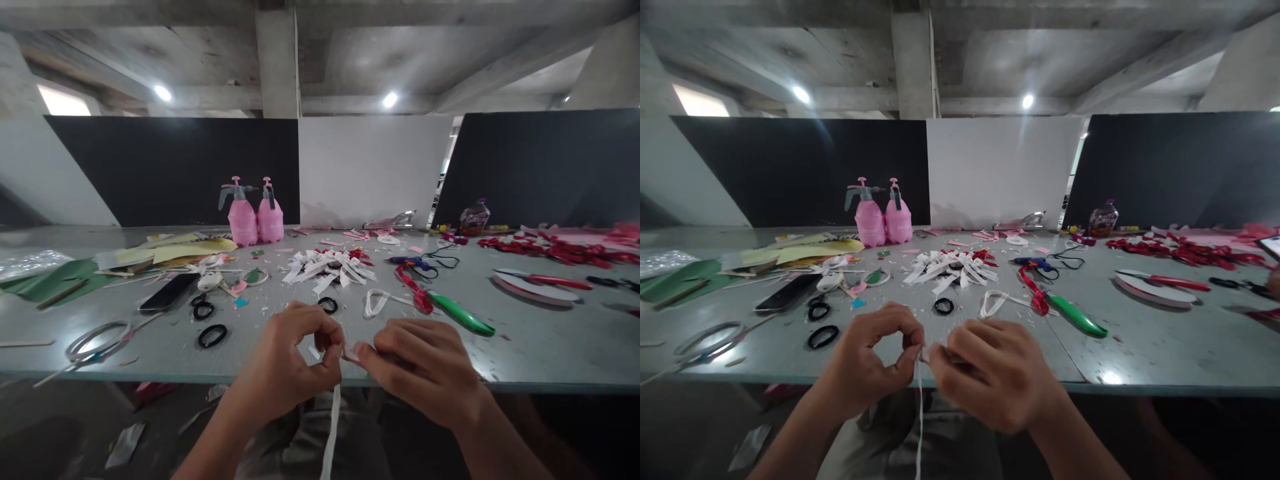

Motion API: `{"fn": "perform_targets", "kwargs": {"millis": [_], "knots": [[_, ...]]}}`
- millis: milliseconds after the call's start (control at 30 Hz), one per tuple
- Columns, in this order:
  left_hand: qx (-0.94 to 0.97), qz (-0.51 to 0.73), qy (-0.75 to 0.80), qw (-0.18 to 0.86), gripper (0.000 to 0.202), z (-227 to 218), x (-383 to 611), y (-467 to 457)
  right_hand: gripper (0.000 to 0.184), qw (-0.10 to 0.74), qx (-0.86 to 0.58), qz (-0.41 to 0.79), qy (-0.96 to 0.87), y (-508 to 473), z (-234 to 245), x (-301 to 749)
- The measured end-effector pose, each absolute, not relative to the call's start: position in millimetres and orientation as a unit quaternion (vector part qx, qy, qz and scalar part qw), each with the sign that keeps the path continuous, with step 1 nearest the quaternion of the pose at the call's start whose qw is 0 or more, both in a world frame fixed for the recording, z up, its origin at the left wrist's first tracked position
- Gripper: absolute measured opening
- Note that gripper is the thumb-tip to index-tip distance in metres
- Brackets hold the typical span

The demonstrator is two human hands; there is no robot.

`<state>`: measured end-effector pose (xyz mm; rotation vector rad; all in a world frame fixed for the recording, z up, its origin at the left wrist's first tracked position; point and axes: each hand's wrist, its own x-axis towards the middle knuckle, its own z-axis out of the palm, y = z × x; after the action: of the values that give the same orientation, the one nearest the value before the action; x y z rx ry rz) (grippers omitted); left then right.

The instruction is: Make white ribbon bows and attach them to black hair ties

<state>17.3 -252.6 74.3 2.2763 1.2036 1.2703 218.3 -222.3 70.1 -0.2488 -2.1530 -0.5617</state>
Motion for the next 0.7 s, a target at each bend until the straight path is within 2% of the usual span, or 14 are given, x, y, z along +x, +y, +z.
{"fn": "perform_targets", "kwargs": {"millis": [200,433,533,700], "knots": [[0.783,0.443,0.423,0.108,0.013,72.4,16.8,-248.2,0.006,0.446,-0.107,-0.23,-0.858,-225.1,65.5,212.9],[0.791,0.419,0.438,0.085,0.01,69.3,16.3,-239.4,0.015,0.436,-0.162,-0.173,-0.868,-223.8,58.2,209.2],[0.792,0.405,0.449,0.078,0.009,66.5,15.6,-234.8,0.017,0.424,-0.172,-0.184,-0.87,-218.1,54.8,209.5],[0.775,0.418,0.463,0.108,0.006,59.9,16.4,-226.2,0.009,0.408,-0.172,-0.223,-0.868,-205.7,49.8,211.6]]}}
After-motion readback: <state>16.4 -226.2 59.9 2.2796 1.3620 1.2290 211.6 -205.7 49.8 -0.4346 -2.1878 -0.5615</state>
